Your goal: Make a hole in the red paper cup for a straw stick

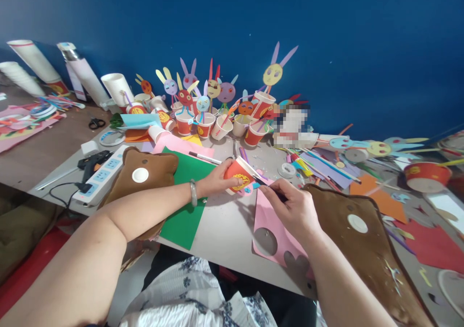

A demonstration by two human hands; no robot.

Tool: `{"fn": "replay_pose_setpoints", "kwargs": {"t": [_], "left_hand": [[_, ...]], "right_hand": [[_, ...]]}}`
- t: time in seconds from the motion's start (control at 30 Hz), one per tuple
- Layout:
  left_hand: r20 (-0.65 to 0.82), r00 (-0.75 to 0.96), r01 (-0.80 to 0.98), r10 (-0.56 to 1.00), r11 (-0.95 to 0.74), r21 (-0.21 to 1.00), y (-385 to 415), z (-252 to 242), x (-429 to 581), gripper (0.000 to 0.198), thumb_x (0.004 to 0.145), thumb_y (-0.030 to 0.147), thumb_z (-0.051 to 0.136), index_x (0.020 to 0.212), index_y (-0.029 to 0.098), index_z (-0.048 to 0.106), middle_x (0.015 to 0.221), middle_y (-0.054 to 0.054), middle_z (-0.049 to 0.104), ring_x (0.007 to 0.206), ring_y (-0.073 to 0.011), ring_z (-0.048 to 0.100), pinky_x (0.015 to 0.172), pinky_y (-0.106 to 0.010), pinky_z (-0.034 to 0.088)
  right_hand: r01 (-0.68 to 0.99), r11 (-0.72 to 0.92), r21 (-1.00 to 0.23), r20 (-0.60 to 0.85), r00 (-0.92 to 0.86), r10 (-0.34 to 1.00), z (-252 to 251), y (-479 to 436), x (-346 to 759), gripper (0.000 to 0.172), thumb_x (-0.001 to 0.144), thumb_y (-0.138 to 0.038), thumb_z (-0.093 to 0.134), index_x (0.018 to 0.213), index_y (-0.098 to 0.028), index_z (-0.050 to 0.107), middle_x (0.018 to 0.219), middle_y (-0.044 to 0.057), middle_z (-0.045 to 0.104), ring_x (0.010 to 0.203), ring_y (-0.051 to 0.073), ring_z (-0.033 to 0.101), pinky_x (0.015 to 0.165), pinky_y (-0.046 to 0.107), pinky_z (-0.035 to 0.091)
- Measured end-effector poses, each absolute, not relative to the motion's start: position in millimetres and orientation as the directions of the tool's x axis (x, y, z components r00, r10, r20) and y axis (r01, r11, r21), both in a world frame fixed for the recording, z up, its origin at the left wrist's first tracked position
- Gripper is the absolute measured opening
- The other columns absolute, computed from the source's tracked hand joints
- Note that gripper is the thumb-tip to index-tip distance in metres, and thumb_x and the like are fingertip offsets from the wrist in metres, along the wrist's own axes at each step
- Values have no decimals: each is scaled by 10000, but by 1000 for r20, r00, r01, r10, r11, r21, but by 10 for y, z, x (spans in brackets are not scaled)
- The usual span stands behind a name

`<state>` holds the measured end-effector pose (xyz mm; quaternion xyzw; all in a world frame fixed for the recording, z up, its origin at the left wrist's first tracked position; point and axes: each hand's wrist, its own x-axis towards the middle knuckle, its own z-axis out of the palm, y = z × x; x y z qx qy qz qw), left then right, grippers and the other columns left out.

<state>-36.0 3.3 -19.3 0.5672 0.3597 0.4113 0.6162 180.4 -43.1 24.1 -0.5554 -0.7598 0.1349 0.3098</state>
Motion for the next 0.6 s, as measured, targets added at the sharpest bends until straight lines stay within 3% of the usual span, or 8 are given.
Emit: {"fn": "replay_pose_setpoints", "kwargs": {"t": [0.43, 0.6], "left_hand": [[-16, 481, -197, 876, 127, 972, 14, -227, -362, 617, 695, 483, 799, 1156, 172, 532, 1084, -111, 656, 930, -249, 684, 783, -385, 555], [-10, 509, -255, 861, 162, 953, -6, -244, -335, 577, 723, 485, 781, 1158, 182, 551, 1068, -104, 672, 905, -243, 698, 801, -405, 562]], "right_hand": [[719, 383, -580, 389, -169, 906, 209, -417, 1822, 378, 867, -516, 624, 664, -201, 573, 517, -40, 513, 478, 96, 395, 484, 234, 349], [729, 377, -572, 421, -134, 897, 179, -430, 1801, 393, 858, -528, 629, 648, -202, 569, 515, -30, 522, 482, 103, 443, 486, 235, 359]]}}
